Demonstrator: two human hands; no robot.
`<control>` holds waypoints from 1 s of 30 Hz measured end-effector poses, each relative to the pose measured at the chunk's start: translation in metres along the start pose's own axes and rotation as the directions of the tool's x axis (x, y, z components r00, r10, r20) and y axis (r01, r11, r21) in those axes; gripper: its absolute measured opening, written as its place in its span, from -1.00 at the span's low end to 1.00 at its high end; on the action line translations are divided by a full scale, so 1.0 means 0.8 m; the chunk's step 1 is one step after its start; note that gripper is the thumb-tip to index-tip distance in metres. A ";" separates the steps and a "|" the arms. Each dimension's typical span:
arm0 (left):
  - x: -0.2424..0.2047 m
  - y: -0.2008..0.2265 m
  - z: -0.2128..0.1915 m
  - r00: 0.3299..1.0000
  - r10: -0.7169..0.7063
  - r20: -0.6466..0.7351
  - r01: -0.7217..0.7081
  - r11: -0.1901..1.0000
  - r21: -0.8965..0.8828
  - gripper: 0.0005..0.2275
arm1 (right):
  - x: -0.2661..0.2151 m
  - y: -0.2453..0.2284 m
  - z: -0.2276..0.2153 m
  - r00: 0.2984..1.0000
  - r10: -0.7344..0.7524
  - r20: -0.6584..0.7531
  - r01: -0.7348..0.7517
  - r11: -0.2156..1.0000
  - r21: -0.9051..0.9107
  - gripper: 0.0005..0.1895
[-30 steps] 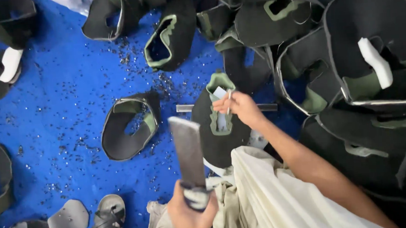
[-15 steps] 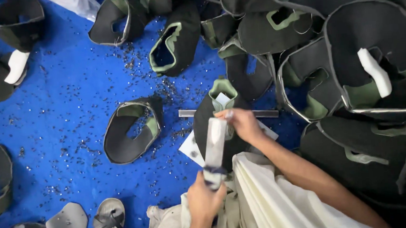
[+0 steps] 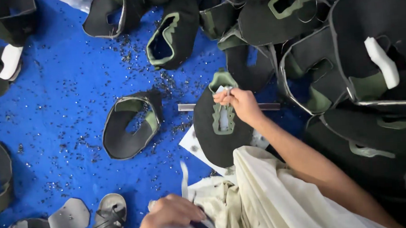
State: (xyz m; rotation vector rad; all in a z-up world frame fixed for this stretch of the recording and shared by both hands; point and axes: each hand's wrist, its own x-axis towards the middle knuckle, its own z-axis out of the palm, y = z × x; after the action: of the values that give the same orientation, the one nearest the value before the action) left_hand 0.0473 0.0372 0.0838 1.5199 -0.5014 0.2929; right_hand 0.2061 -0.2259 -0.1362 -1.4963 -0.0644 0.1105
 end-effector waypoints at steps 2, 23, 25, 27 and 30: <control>-0.032 -0.061 0.028 0.996 -0.080 -0.028 0.083 0.987 0.141 -0.60 | -0.012 -0.017 0.007 0.995 -0.104 -0.003 0.101 0.978 -0.184 -0.84; -0.063 -0.034 0.031 0.785 -0.539 -0.305 0.619 0.697 0.362 -0.68 | 0.024 -0.018 0.001 0.998 -0.005 -0.068 0.002 0.999 -0.048 -0.86; -0.051 -0.019 0.028 0.810 -0.514 -0.284 0.587 0.706 0.397 -0.64 | 0.010 -0.019 0.003 0.995 -0.074 -0.071 0.056 0.971 -0.234 -0.87; -0.024 0.004 0.028 0.873 -0.389 -0.295 0.481 0.789 0.383 -0.63 | 0.005 -0.014 0.006 0.980 -0.190 -0.067 0.168 0.956 -0.242 -0.87; -0.001 0.002 0.020 0.926 -0.207 -0.315 0.352 0.772 0.529 -0.62 | 0.001 -0.019 0.009 0.934 -0.358 -0.007 0.311 0.821 -0.479 -0.81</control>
State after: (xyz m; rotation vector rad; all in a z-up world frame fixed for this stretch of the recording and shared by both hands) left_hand 0.0438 0.0212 0.0843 2.0949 0.0355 0.4109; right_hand 0.2070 -0.2200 -0.1204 -1.9528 -0.2950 -0.2857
